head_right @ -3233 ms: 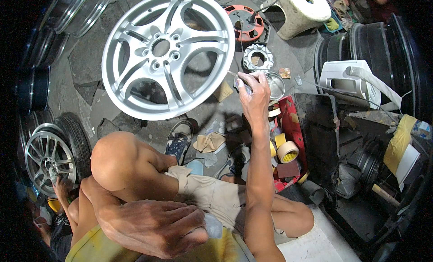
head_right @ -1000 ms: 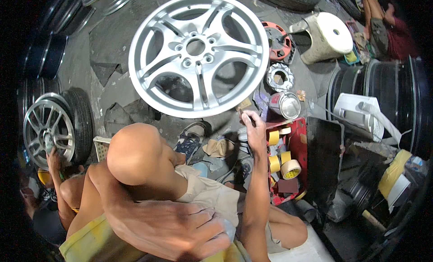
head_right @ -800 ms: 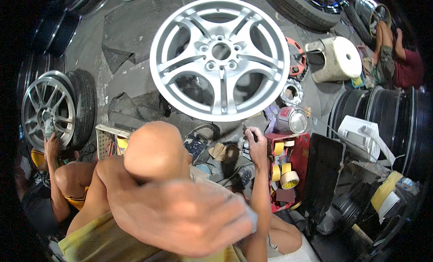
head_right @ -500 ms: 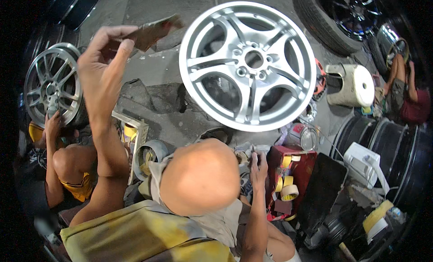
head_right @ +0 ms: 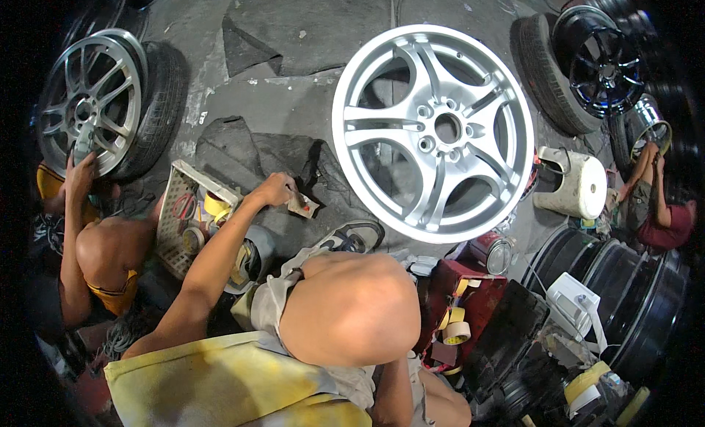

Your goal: The person sits on the floor in a workshop and cleans a silver car rim. They use a small piece of cardboard to wipe the surface, then switch to a white cloth to wipe the spokes and center hub. The person also uses a spray bottle to apply liquid to the rim during the process.

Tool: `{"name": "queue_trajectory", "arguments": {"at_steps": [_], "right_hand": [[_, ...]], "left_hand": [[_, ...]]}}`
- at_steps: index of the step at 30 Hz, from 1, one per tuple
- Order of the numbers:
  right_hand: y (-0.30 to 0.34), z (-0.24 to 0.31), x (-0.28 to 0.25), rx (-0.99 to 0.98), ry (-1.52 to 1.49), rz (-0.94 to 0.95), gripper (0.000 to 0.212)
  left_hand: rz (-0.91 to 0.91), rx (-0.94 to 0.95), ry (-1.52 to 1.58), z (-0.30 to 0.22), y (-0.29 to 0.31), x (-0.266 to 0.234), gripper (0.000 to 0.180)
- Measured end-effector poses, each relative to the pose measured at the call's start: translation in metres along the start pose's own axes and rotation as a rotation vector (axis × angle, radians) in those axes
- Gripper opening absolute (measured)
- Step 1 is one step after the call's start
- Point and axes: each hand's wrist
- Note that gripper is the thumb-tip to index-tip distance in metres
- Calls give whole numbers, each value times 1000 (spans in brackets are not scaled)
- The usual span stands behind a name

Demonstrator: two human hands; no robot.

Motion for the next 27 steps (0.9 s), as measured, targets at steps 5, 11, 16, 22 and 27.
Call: {"name": "queue_trajectory", "arguments": {"at_steps": [5,11,16,22,27], "right_hand": [[4,5,8,12,-15,-13,29],[3,0,8,48,-94,-11,31],[-6,-42,14,345,-87,-117,38],[-31,-18,1,415,-949,-169,22],[-49,-2,-4,365,-1230,-195,25]], "left_hand": [[154,34,-38,6,-20,11,30],[-118,73,-268,-10,-7,19,36],[-346,148,-15,-79,-2,-54,20],[-480,309,562,-137,-88,-177,31],[-360,322,308,-233,-145,-236,44]]}}
Point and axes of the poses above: each hand's wrist, its own y-axis away from the middle knuckle, its own x-axis out of the palm, z = x × y, and after that the axes turned 1 degree about -x, right-handed
